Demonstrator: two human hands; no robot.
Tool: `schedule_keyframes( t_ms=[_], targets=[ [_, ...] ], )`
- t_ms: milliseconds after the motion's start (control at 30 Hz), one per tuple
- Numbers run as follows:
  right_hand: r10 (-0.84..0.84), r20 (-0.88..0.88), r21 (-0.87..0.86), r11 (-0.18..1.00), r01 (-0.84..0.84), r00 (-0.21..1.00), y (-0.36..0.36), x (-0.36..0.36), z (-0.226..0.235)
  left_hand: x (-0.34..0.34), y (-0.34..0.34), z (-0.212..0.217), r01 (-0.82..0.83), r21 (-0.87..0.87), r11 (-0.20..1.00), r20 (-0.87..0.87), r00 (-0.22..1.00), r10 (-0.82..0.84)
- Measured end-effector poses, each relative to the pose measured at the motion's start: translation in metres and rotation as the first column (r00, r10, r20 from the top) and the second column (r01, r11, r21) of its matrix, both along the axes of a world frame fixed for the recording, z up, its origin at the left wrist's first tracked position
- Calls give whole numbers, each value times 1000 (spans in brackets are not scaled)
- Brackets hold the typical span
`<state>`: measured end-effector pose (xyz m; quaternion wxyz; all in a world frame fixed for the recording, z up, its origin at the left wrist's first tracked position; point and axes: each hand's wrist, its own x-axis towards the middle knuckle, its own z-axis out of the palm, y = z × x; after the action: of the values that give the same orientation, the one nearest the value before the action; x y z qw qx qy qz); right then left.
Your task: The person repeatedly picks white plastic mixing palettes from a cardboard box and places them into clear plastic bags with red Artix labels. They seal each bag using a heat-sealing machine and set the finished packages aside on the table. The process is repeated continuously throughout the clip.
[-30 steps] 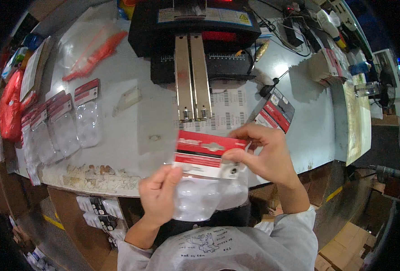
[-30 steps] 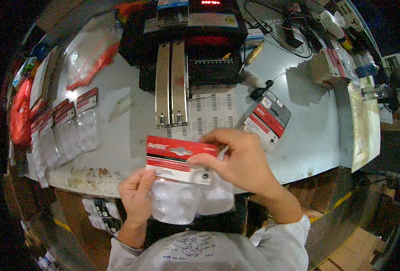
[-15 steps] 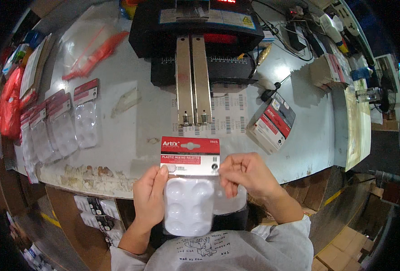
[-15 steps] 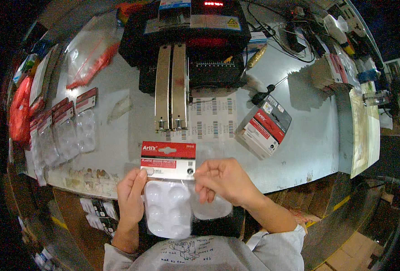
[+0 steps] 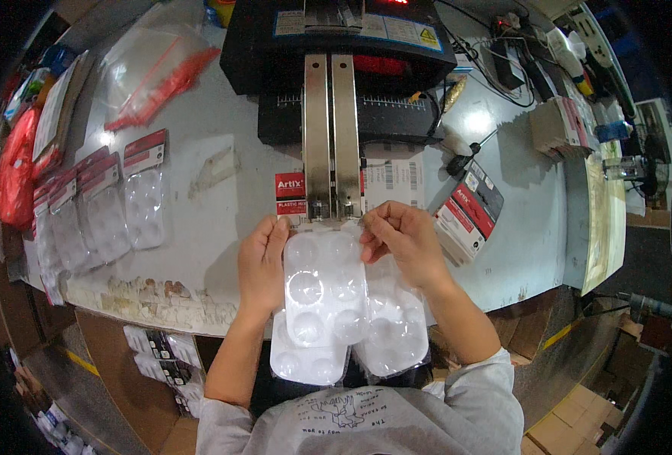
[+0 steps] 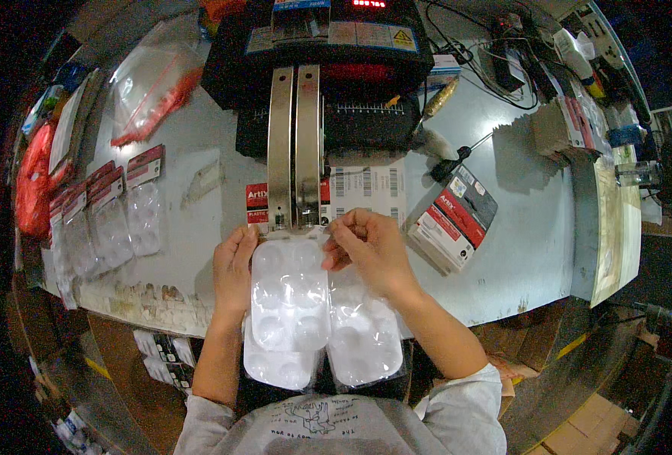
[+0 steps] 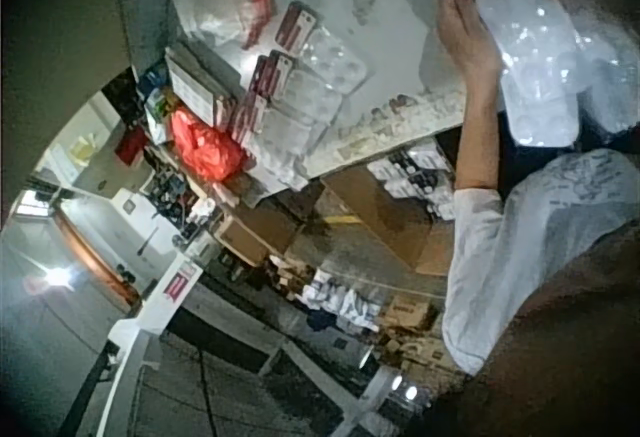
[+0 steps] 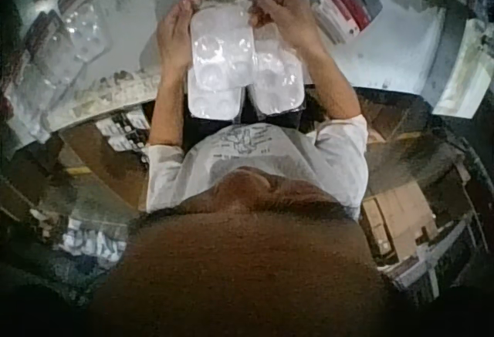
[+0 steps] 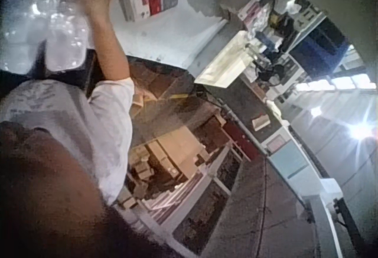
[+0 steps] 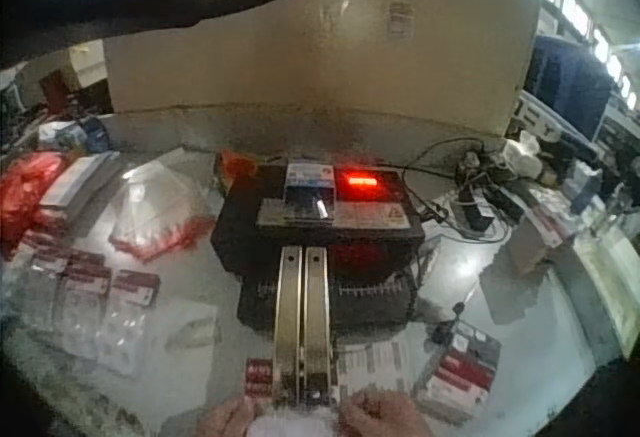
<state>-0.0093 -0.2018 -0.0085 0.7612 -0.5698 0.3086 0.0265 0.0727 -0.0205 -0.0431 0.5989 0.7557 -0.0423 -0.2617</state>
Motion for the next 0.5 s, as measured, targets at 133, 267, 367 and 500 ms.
schedule_keyframes(
  t_ms=[133, 267, 367, 500],
  targets=[
    [-82, 27, -661, 747, 79, 996, -26, -20, -1, 7, 22, 9, -42, 132, 990, 174, 985, 19],
    [-159, -150, -965, 238, -109, 976, -103, -60, -2, 40, 86, 35, -324, 147, 935, 44, 946, 321],
    [-59, -248, -909, 358, -211, 967, -129, -80, -32, 46, 104, 35, -350, 647, 677, 574, 809, -130],
    [12, -228, -959, 171, -226, 974, -138, -88, -51, -7, 81, 27, -166, 495, 853, 621, 754, -214]
  ],
)
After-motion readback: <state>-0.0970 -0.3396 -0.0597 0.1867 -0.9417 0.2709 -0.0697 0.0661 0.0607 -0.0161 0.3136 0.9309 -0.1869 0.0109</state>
